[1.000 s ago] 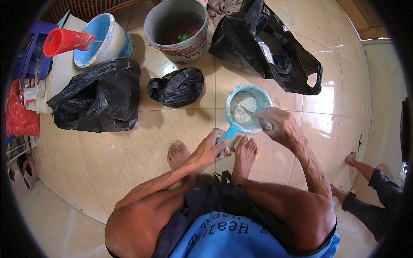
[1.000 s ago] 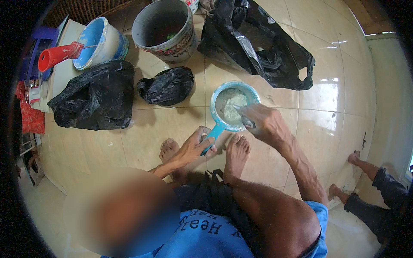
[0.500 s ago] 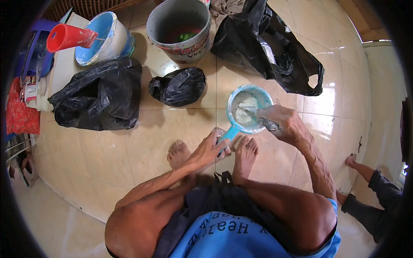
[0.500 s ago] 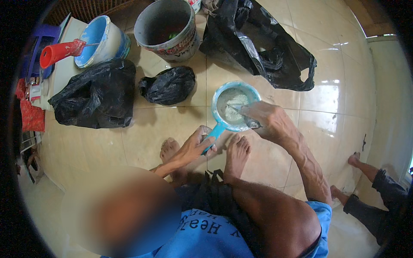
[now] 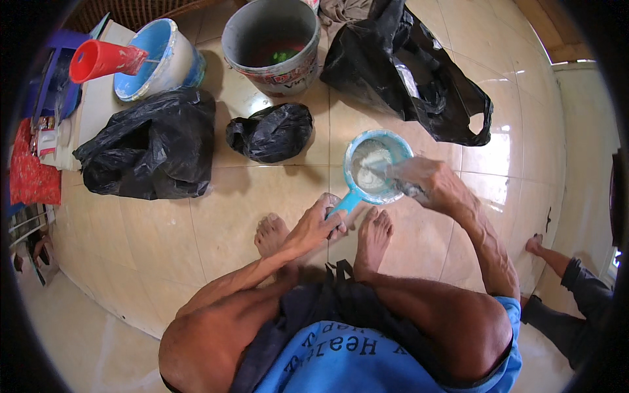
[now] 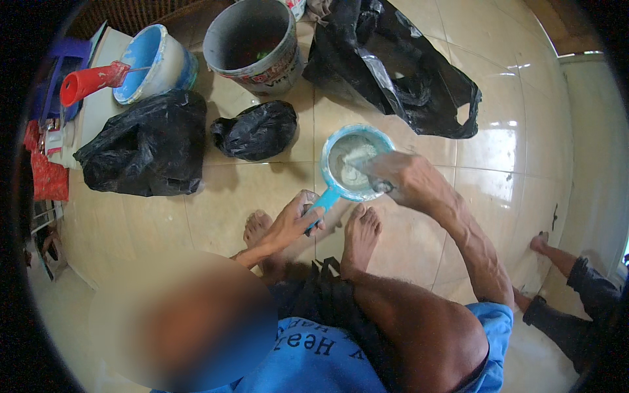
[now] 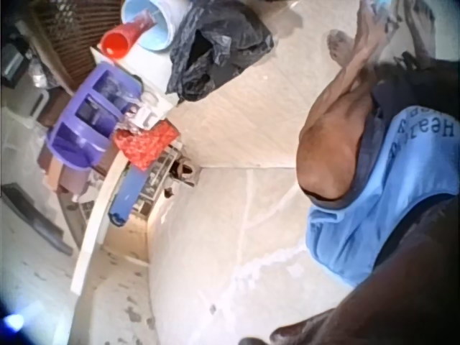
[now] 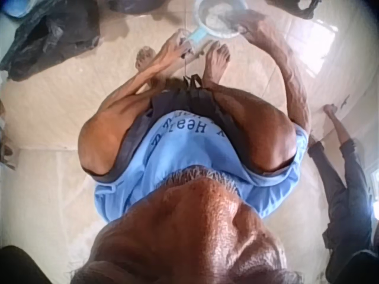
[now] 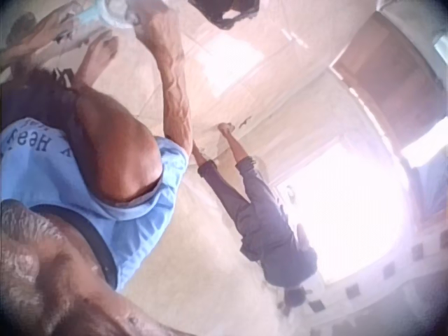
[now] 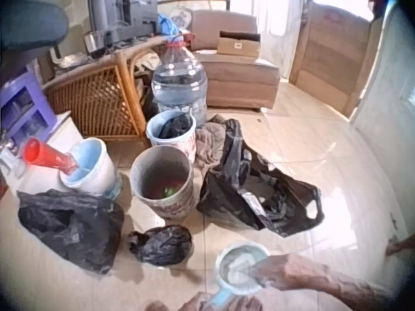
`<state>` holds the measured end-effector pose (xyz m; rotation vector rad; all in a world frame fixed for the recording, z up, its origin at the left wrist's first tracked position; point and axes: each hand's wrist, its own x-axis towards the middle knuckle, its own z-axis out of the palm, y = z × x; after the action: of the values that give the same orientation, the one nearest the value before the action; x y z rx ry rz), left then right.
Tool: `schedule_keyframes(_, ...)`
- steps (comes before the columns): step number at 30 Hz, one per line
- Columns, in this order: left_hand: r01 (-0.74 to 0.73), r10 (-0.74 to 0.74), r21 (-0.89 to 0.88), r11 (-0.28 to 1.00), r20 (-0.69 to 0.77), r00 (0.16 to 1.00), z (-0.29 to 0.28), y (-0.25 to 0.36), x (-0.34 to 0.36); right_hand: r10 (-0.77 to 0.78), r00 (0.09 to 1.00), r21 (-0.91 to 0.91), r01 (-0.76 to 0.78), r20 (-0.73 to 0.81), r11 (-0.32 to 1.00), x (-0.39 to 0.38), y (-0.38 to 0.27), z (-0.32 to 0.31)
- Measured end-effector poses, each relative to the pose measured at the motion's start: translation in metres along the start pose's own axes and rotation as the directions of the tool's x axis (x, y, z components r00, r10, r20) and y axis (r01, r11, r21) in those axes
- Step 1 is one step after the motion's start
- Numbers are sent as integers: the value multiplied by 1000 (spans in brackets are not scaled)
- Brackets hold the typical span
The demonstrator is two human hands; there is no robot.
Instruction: The person mixes putty in a small bucket using a scraper and then applies the putty to a damaged section of an indoor wall using a larger scraper.
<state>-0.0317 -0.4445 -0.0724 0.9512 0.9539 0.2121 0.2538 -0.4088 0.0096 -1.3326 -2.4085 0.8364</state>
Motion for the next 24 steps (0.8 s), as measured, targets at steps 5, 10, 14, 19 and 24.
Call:
schedule_keyframes(5, 15, -15, -36, 999, -9, 1000, -2, -3, -2, -30, 1000, -22, 29, -8, 999, 19, 13, 20)
schedule_keyframes(10, 10, -9, 18, 1000, -27, 1000, -4, -7, 0, -16, 996, -22, 18, 91, 1000, 7, 7, 22)
schedule_keyframes(14, -14, 15, 18, 1000, -11, 1000, -4, -7, -1, 10, 1000, 0, -10, -19, 1000, 4, -2, 2)
schedule_keyframes(19, -21, 21, 9, 1000, -13, 1000, -5, -13, 2, 82, 996, -16, -81, 29, 997, 22, 9, 10)
schedule_keyframes(24, -7, 8, 17, 1000, -25, 1000, -5, -15, 1, -17, 998, -29, 19, 60, 999, 15, 9, 26)
